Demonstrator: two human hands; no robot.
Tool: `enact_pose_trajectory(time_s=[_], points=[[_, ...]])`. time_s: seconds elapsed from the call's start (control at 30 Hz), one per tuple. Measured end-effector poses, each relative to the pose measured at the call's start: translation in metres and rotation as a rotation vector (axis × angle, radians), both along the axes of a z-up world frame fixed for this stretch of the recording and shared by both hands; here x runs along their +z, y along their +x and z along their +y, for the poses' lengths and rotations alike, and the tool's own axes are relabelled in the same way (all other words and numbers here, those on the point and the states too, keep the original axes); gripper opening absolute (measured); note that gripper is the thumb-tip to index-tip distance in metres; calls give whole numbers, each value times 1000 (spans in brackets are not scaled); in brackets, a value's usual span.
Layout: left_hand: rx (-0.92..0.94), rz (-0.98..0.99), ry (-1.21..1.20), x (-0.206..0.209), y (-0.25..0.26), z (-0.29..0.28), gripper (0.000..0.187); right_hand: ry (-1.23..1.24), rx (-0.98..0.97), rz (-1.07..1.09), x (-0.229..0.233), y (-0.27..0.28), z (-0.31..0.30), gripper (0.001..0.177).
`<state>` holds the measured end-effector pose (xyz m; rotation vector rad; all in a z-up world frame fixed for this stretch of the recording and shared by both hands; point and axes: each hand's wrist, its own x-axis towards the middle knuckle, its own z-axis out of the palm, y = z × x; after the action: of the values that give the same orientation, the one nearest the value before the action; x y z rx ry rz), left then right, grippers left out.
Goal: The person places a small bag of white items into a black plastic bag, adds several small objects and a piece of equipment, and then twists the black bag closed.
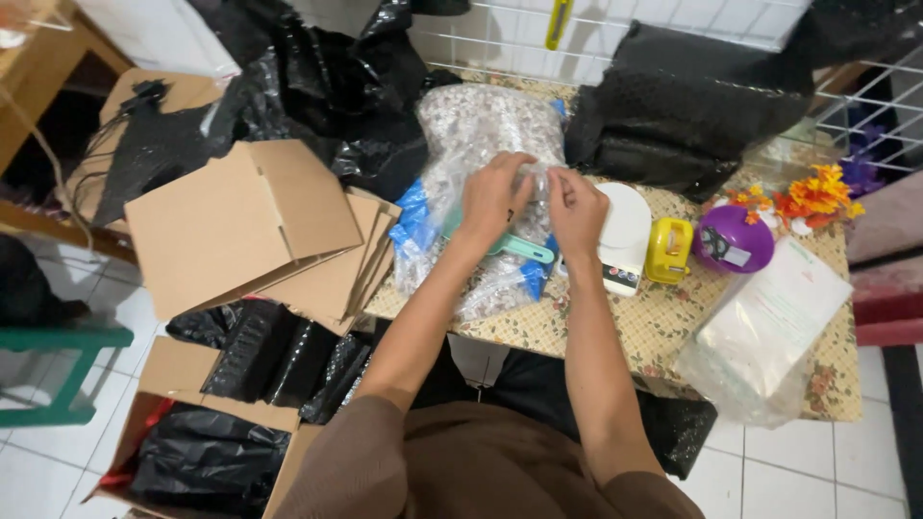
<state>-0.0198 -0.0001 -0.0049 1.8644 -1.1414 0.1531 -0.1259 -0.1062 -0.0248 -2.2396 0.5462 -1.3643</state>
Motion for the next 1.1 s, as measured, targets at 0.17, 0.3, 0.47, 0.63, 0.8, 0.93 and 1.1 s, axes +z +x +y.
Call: enact_pose_trajectory(time_s=[0.17,0.3,0.47,0.63,0.8,0.93,1.1], points=[[-123,67,-189,21,-15,32,18,-1,15,-131,-2,0,-3,6],[-111,134,-353,-1,-5,60,15,-24,-12,-235,12,-4,5,8],[44,35,-384,48,24,134,14,-98,88,-145,59,14,58,7],[180,-95,-355,77,64,186,17,101,539,84,85,64,130,22],[733,-301,173,60,122,223,41,0,731,303,73,119,162,16],[806,-284,353,37,141,230,51,20,774,338,66,151,166,20],[621,-124,355,2,151,237,61,-12,603,484,52,163,155,35]])
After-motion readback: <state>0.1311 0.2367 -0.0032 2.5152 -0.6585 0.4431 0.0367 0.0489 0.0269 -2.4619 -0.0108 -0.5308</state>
